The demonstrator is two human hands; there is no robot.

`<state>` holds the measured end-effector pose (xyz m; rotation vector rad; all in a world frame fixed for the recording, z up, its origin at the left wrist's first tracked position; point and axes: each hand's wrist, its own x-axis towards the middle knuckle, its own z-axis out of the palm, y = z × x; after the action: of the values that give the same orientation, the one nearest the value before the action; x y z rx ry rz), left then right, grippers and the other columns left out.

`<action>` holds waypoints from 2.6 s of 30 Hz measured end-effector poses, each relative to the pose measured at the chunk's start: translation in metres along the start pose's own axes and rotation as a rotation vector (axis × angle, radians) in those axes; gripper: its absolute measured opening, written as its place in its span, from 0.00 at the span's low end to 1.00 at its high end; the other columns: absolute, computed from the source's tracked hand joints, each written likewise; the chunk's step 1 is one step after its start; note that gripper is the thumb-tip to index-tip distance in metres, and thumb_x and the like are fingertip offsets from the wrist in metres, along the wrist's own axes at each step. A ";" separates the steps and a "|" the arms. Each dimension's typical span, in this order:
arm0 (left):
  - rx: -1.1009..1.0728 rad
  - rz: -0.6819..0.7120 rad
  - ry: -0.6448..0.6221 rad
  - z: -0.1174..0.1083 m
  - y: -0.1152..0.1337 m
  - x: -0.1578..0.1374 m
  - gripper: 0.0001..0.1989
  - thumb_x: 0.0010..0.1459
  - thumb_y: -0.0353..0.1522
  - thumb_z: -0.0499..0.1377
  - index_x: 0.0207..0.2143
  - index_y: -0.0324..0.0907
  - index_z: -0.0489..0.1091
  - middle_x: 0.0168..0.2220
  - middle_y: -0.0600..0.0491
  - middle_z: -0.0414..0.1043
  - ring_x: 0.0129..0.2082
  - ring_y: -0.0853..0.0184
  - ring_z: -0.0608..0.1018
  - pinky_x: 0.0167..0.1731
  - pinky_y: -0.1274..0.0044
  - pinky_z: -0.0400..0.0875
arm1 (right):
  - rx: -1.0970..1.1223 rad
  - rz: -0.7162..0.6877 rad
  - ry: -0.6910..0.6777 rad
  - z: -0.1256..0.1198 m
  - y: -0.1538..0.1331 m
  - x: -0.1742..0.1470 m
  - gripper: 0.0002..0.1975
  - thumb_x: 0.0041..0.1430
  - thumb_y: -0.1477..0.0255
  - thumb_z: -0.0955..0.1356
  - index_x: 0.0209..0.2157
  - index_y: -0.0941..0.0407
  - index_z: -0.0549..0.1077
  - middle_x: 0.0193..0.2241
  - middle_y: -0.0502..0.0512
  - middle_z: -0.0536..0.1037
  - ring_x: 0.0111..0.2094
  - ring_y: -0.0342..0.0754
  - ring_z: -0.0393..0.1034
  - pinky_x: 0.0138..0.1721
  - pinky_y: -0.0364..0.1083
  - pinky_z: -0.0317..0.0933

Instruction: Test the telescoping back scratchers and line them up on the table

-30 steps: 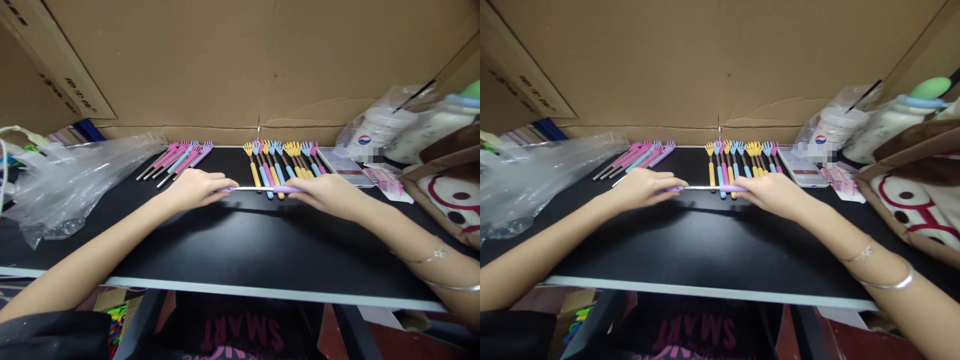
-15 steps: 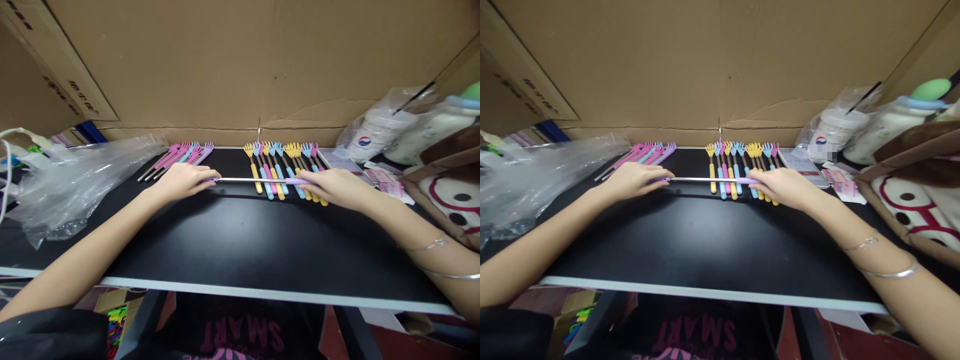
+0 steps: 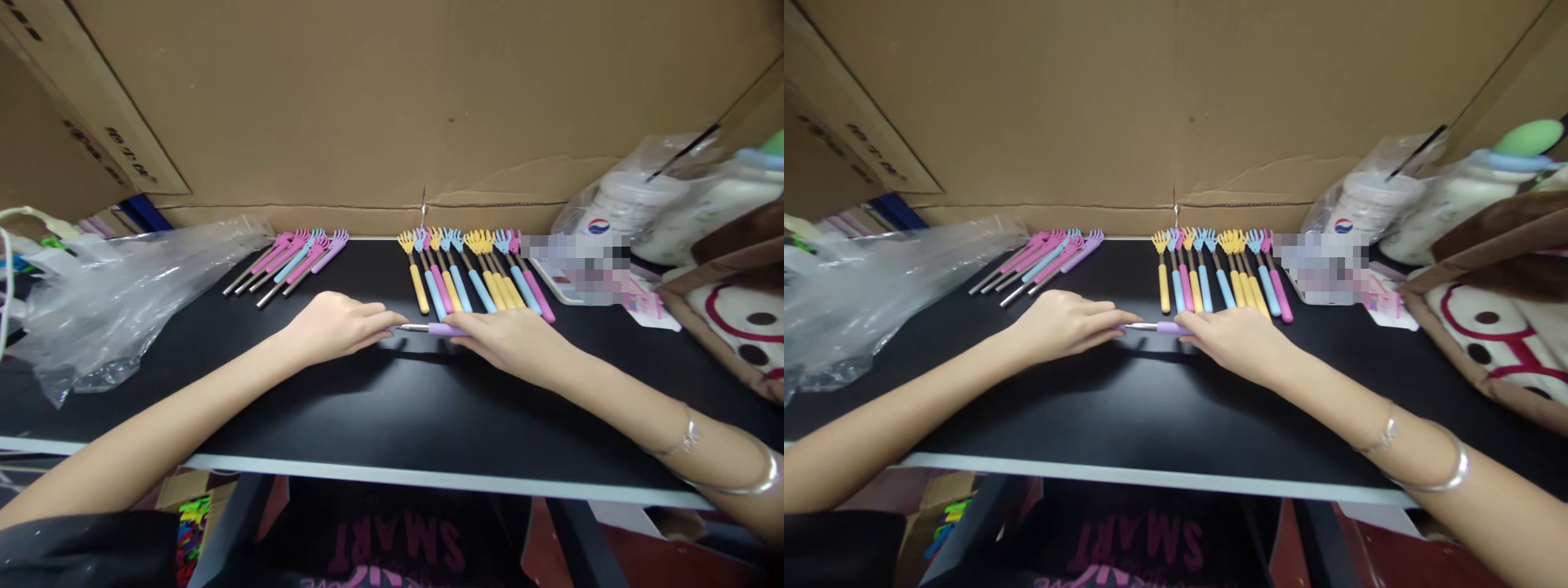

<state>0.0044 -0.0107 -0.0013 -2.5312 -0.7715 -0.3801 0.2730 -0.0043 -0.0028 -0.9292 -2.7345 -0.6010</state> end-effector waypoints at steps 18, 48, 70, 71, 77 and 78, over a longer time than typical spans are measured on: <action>-0.114 -0.288 -0.221 -0.012 -0.062 -0.018 0.17 0.65 0.42 0.45 0.45 0.48 0.70 0.41 0.57 0.77 0.38 0.68 0.78 0.28 0.80 0.62 | 0.188 0.177 -0.210 -0.008 0.095 -0.006 0.22 0.65 0.55 0.52 0.40 0.53 0.69 0.27 0.53 0.73 0.26 0.46 0.66 0.26 0.43 0.54; -0.008 -0.191 -0.119 -0.012 -0.053 -0.015 0.17 0.67 0.41 0.44 0.46 0.46 0.70 0.39 0.54 0.76 0.38 0.68 0.77 0.26 0.80 0.60 | 0.397 0.111 -0.343 -0.029 0.079 -0.006 0.23 0.64 0.53 0.52 0.38 0.53 0.68 0.22 0.50 0.72 0.22 0.44 0.65 0.24 0.42 0.53; -0.065 -0.002 -0.033 -0.001 -0.008 -0.004 0.16 0.67 0.38 0.45 0.44 0.45 0.71 0.30 0.56 0.76 0.28 0.72 0.77 0.23 0.80 0.58 | -0.054 -0.078 -0.048 -0.014 0.012 -0.001 0.20 0.67 0.62 0.52 0.36 0.55 0.69 0.21 0.50 0.75 0.18 0.41 0.64 0.21 0.43 0.38; -0.064 -0.006 -0.020 -0.002 -0.005 -0.002 0.16 0.67 0.38 0.45 0.44 0.45 0.71 0.30 0.56 0.76 0.28 0.72 0.77 0.23 0.79 0.57 | -0.054 -0.081 -0.038 -0.014 0.009 -0.001 0.20 0.67 0.63 0.52 0.36 0.55 0.69 0.21 0.50 0.75 0.18 0.41 0.64 0.21 0.43 0.38; -0.100 -0.051 -0.019 -0.005 -0.005 0.000 0.16 0.67 0.38 0.45 0.45 0.46 0.70 0.30 0.56 0.76 0.30 0.72 0.77 0.23 0.79 0.56 | -0.035 -0.065 -0.028 -0.013 0.018 -0.001 0.21 0.67 0.60 0.52 0.39 0.55 0.70 0.23 0.52 0.76 0.20 0.42 0.66 0.21 0.42 0.41; -0.114 -0.048 -0.031 -0.005 -0.006 -0.001 0.15 0.67 0.38 0.46 0.45 0.46 0.70 0.31 0.56 0.76 0.30 0.72 0.77 0.23 0.79 0.56 | -0.017 -0.067 -0.045 -0.013 0.021 -0.001 0.21 0.67 0.59 0.52 0.40 0.54 0.70 0.22 0.51 0.76 0.19 0.42 0.65 0.21 0.42 0.42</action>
<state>-0.0002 -0.0092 0.0049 -2.6344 -0.8466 -0.4123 0.2873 0.0043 0.0155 -0.8674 -2.8148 -0.6235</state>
